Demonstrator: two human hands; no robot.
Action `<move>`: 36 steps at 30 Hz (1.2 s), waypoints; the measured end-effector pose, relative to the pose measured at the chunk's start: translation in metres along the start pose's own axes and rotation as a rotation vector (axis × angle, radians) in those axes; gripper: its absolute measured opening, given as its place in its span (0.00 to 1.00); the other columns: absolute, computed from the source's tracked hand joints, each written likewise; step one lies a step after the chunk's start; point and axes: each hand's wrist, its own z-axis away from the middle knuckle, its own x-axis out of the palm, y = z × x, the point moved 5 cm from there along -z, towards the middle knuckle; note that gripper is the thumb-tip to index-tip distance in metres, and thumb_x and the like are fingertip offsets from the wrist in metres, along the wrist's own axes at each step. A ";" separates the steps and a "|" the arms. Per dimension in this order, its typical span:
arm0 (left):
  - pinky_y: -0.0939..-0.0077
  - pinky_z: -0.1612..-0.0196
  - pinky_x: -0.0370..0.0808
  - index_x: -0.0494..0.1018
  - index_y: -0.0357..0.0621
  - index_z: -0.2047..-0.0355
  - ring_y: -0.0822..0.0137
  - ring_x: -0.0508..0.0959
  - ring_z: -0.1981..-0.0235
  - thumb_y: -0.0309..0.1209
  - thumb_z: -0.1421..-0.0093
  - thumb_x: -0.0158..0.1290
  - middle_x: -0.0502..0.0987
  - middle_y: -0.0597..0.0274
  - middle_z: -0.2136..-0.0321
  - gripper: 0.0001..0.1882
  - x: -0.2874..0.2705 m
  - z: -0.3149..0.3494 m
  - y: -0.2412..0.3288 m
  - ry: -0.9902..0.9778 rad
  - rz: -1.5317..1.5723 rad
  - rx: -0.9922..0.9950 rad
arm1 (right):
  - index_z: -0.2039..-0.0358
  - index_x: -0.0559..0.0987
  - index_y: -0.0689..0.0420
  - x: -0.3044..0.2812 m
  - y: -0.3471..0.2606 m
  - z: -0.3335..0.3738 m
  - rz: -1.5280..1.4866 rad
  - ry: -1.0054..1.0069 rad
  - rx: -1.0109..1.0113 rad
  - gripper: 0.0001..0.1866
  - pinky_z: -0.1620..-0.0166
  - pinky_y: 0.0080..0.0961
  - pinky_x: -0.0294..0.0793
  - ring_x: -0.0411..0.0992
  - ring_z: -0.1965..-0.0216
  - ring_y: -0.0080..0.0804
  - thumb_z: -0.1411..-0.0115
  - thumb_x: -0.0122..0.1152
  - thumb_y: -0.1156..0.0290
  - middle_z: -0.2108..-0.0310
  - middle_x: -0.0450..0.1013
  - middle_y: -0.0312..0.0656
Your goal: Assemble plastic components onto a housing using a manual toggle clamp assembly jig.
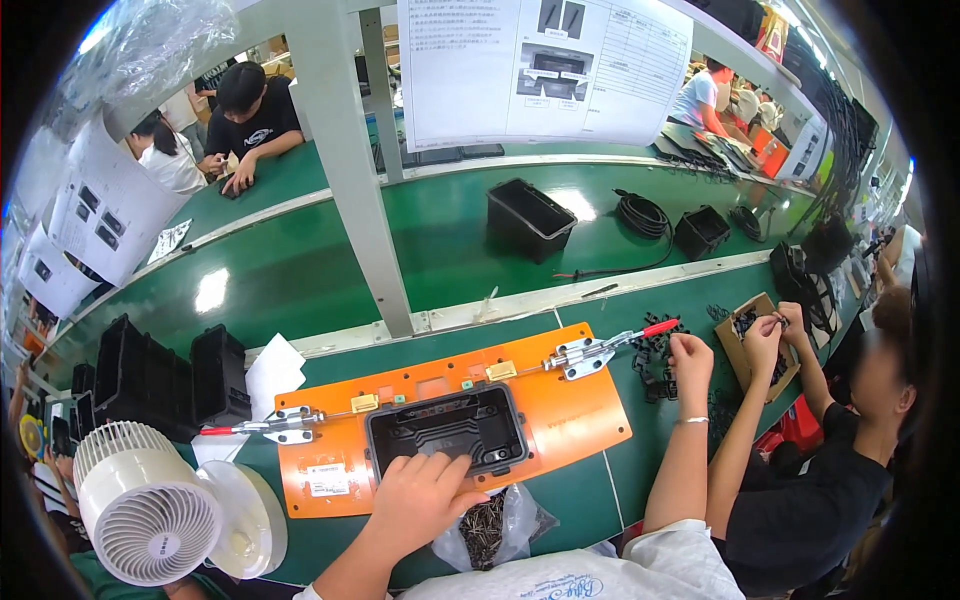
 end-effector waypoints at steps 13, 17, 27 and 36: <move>0.69 0.64 0.66 0.75 0.41 0.64 0.63 0.74 0.68 0.37 0.52 0.63 0.75 0.62 0.69 0.18 -0.011 0.000 -0.007 0.208 0.209 0.001 | 0.61 0.80 0.60 0.016 -0.018 0.041 -0.276 -0.007 0.013 0.11 0.82 0.11 0.57 0.63 0.84 0.15 0.39 0.59 0.66 0.74 0.74 0.32; 0.67 0.62 0.66 0.75 0.41 0.65 0.62 0.74 0.68 0.36 0.52 0.62 0.74 0.62 0.69 0.16 -0.012 0.002 -0.007 0.205 0.223 0.003 | 0.59 0.79 0.60 0.014 -0.011 0.043 -0.266 0.026 -0.011 0.12 0.83 0.11 0.60 0.64 0.84 0.15 0.38 0.58 0.66 0.74 0.74 0.32; 0.76 0.69 0.74 0.75 0.36 0.65 0.63 0.78 0.71 0.22 0.52 0.63 0.76 0.55 0.72 0.13 -0.020 -0.008 0.015 0.350 0.717 -0.049 | 0.60 0.73 0.65 0.074 -0.137 0.182 -0.850 -0.796 0.062 0.11 0.65 0.28 0.81 0.78 0.71 0.34 0.42 0.59 0.75 0.65 0.76 0.52; 0.78 0.68 0.78 0.74 0.34 0.60 0.67 0.77 0.73 0.19 0.49 0.60 0.75 0.56 0.72 0.14 -0.013 -0.011 0.010 0.461 0.786 -0.103 | 0.59 0.74 0.67 0.113 -0.163 0.239 -0.854 -1.067 0.022 0.12 0.60 0.23 0.79 0.77 0.63 0.31 0.44 0.60 0.83 0.60 0.76 0.50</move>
